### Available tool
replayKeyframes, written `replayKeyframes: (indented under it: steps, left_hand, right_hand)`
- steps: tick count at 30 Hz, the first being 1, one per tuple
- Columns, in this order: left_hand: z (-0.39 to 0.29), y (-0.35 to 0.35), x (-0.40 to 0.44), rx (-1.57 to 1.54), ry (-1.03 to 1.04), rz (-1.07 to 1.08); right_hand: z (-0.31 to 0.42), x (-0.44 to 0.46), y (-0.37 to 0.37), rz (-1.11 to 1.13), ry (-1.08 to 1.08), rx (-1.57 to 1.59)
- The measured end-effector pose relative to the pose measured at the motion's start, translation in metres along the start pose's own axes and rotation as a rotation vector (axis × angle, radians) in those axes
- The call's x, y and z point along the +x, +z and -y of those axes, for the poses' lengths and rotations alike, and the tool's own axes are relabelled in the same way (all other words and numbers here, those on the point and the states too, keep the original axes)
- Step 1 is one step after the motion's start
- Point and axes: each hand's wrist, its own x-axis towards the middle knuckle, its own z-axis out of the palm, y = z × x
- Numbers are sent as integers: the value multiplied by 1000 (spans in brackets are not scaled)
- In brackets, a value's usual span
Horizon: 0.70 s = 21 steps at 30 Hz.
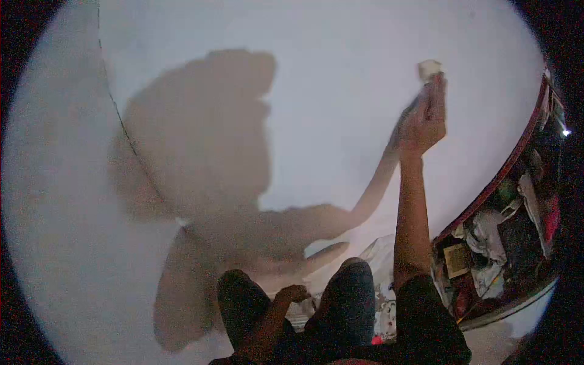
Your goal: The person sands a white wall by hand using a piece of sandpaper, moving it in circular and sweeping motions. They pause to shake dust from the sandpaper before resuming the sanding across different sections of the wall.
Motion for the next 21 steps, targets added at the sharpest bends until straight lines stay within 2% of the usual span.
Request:
replayKeyframes:
  steps: [2, 3, 5, 6, 8, 9, 10, 11, 12, 15, 16, 17, 19, 21]
  left_hand:
    - [-6, -9, -3, -8, -12, 14]
    - [-10, -12, -5, -15, -17, 17]
    - [-11, -15, -7, -22, -21, 20]
    - [-8, -19, -9, -25, -20, 21]
    - [-6, -28, -15, -27, -43, 26]
    - [-8, -33, -18, -34, -50, 31]
    - [-11, -37, -20, -38, -60, 41]
    - [-17, -40, -23, -39, -73, 56]
    - [-27, -44, -28, -42, -86, 78]
    - [-71, -95, -68, -85, -139, 175]
    - [-64, -85, -61, -73, -134, 173]
    - [-56, -72, -51, -58, -115, 145]
    - [-42, -53, -36, -37, -94, 106]
    - [-33, -46, -29, -26, -88, 82]
  right_hand:
    - [33, -39, -1, 331, -13, -115]
    - [15, -74, 1, 535, -423, -310]
    - [32, -94, -12, 988, -903, 54]
    - [37, -90, -4, 982, -910, 46]
    - [34, -57, 6, 1163, -523, -416]
    - [7, -37, 5, 653, -574, -254]
    - [30, -14, 4, 384, -129, -131]
    - [38, 16, 6, 159, 89, 36]
    - [10, 39, -3, 27, -111, -81]
    - [20, 26, 5, 2, -166, -82]
    - [40, 1, 7, 89, -46, 37]
    - [31, -30, 6, 264, -254, -83]
    - [60, -63, -8, 1028, -541, -346]
    - [50, -58, -14, 1233, -587, -274]
